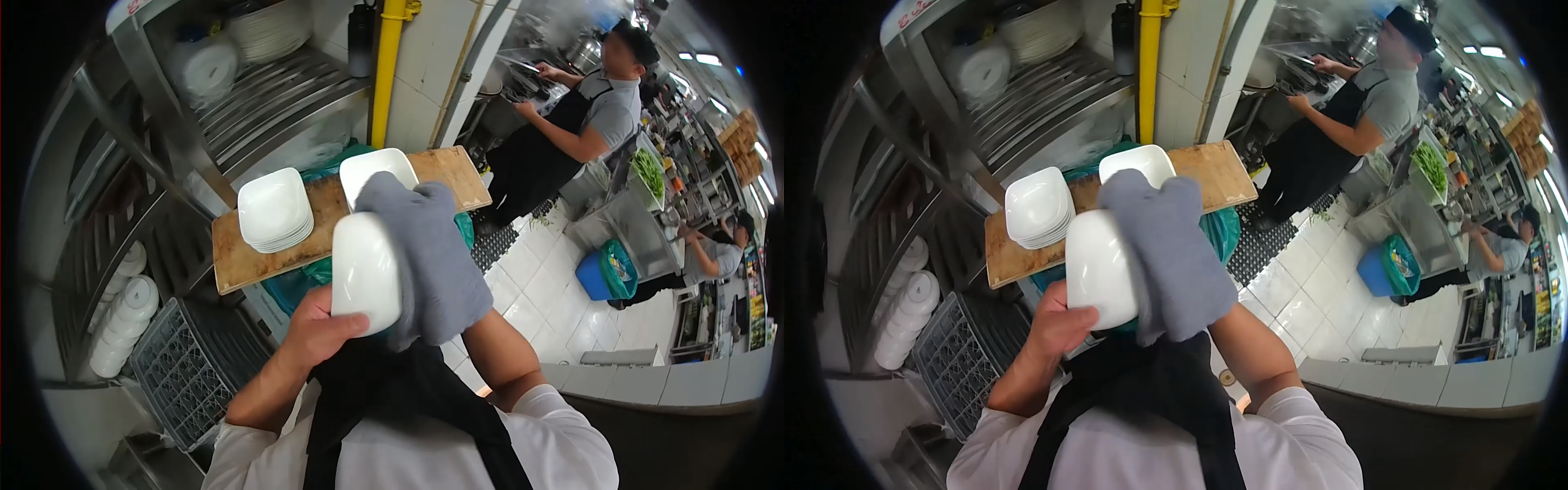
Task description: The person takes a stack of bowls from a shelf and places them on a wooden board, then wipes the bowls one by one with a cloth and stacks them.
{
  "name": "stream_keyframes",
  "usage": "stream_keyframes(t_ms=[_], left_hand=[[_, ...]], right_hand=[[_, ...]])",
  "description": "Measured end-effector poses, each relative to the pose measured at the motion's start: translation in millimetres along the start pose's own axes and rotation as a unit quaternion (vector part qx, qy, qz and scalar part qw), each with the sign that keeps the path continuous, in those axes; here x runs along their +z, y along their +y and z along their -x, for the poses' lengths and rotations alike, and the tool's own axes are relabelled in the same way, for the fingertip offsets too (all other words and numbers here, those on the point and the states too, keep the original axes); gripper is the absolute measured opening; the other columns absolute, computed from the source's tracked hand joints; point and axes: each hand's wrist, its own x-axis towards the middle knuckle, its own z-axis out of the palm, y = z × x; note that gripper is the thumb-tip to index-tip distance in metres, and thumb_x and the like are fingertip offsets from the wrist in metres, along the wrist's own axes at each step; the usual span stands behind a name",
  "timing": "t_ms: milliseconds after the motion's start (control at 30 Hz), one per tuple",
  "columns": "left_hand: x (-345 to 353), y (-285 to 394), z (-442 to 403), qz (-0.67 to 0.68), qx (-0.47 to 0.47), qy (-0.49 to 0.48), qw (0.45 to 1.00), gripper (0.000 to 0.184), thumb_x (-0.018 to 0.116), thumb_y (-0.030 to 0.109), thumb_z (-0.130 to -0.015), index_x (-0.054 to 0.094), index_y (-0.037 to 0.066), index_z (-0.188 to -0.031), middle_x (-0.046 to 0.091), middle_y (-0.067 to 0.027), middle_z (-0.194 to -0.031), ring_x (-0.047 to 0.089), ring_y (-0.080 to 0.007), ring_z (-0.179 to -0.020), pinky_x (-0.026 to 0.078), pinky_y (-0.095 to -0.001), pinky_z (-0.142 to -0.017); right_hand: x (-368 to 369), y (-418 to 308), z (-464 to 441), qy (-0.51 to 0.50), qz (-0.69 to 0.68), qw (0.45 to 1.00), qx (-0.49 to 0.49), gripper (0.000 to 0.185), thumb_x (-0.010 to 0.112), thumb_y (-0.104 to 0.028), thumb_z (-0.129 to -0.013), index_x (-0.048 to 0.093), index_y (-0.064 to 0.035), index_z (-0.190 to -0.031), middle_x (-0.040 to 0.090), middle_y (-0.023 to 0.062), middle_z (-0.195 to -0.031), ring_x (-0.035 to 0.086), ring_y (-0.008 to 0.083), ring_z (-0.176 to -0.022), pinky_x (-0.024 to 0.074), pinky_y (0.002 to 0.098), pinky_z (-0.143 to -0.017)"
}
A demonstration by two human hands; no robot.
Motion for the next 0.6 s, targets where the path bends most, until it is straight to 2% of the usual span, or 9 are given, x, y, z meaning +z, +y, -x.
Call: stream_keyframes(t_ms=[67,133,167,200,267,367,467,500,600], left_hand=[[2.7,-3.0,-6.8,0.108,0.056,0.004,0.993,0.043,0.061,0.007,-0.091,0.051,-0.004,-0.131,0.059,-0.0141,-0.126,0.057,-0.0259,-0.118,0.043,-0.0406,-0.102],[3.6,-3.8,-14.2,0.184,0.098,0.026,0.978,0.047,0.059,0.012,-0.094,0.045,-0.005,-0.135,0.055,-0.0152,-0.131,0.054,-0.0276,-0.122,0.042,-0.0423,-0.104],[3.3,-2.8,-18.1,0.168,0.115,0.030,0.979,0.048,0.054,0.020,-0.098,0.042,-0.004,-0.138,0.052,-0.0148,-0.135,0.053,-0.0271,-0.123,0.042,-0.0424,-0.104],[3.9,-2.5,-21.2,0.172,0.120,0.053,0.976,0.047,0.052,0.021,-0.099,0.042,-0.003,-0.138,0.053,-0.0143,-0.135,0.053,-0.0261,-0.122,0.042,-0.0415,-0.103],[6.9,-3.0,-28.2,0.177,0.124,0.094,0.972,0.047,0.049,0.025,-0.101,0.042,-0.003,-0.138,0.053,-0.0132,-0.134,0.054,-0.0239,-0.120,0.042,-0.0397,-0.103],[17.2,-14.7,-31.3,0.036,0.090,0.157,0.983,0.059,0.047,0.039,-0.101,0.036,-0.003,-0.141,0.052,-0.0130,-0.136,0.053,-0.0235,-0.121,0.041,-0.0385,-0.104],[18.8,-22.5,-26.8,-0.116,0.129,0.092,0.980,0.047,0.050,0.036,-0.101,0.053,-0.002,-0.128,0.062,-0.0053,-0.116,0.055,-0.0120,-0.104,0.043,-0.0272,-0.091],[19.0,-22.0,-22.7,-0.139,0.097,0.102,0.980,0.042,0.055,0.034,-0.099,0.058,-0.002,-0.119,0.065,-0.0017,-0.103,0.056,-0.0093,-0.095,0.044,-0.0247,-0.084],[35.1,-2.5,-16.2,-0.282,0.061,0.063,0.955,0.037,0.061,0.030,-0.096,0.060,-0.003,-0.115,0.065,-0.0016,-0.099,0.057,-0.0087,-0.090,0.045,-0.0243,-0.079]], right_hand=[[13.9,13.6,9.2,0.042,-0.085,0.995,-0.034,0.047,0.072,-0.022,-0.066,0.056,-0.0036,-0.106,0.054,0.0156,-0.100,0.059,0.0317,-0.089,0.0462,0.0398,-0.080],[23.7,2.9,16.3,0.096,-0.164,0.982,0.001,0.052,0.074,-0.021,-0.064,0.055,-0.0030,-0.109,0.054,0.0149,-0.103,0.058,0.0318,-0.091,0.0453,0.0395,-0.080],[30.9,-14.0,21.3,0.132,-0.197,0.970,0.053,0.054,0.074,-0.020,-0.064,0.054,-0.0027,-0.111,0.054,0.0148,-0.105,0.058,0.0316,-0.093,0.0451,0.0394,-0.080],[36.7,-23.7,28.7,0.160,-0.213,0.960,0.090,0.054,0.073,-0.020,-0.065,0.053,-0.0027,-0.112,0.053,0.0147,-0.107,0.057,0.0312,-0.095,0.0448,0.0392,-0.081],[46.4,-29.6,46.5,0.139,-0.159,0.976,0.057,0.054,0.073,-0.020,-0.068,0.052,-0.0027,-0.115,0.053,0.0146,-0.110,0.057,0.0305,-0.098,0.0442,0.0387,-0.084],[49.0,-20.8,70.4,0.058,-0.063,0.996,-0.036,0.054,0.072,-0.019,-0.071,0.050,-0.0027,-0.119,0.053,0.0144,-0.114,0.055,0.0294,-0.103,0.0433,0.0380,-0.088],[37.4,-7.3,53.7,0.000,-0.009,0.996,-0.085,0.055,0.071,-0.018,-0.074,0.049,-0.0026,-0.122,0.052,0.0143,-0.118,0.054,0.0283,-0.107,0.0424,0.0373,-0.092],[30.7,-2.5,44.2,-0.017,0.004,0.996,-0.091,0.055,0.071,-0.017,-0.076,0.048,-0.0026,-0.124,0.052,0.0142,-0.120,0.054,0.0279,-0.109,0.0421,0.0370,-0.093],[14.4,17.6,18.1,-0.049,-0.025,0.996,-0.073,0.056,0.070,-0.016,-0.079,0.047,-0.0026,-0.128,0.052,0.0140,-0.124,0.052,0.0268,-0.114,0.0412,0.0363,-0.097]])
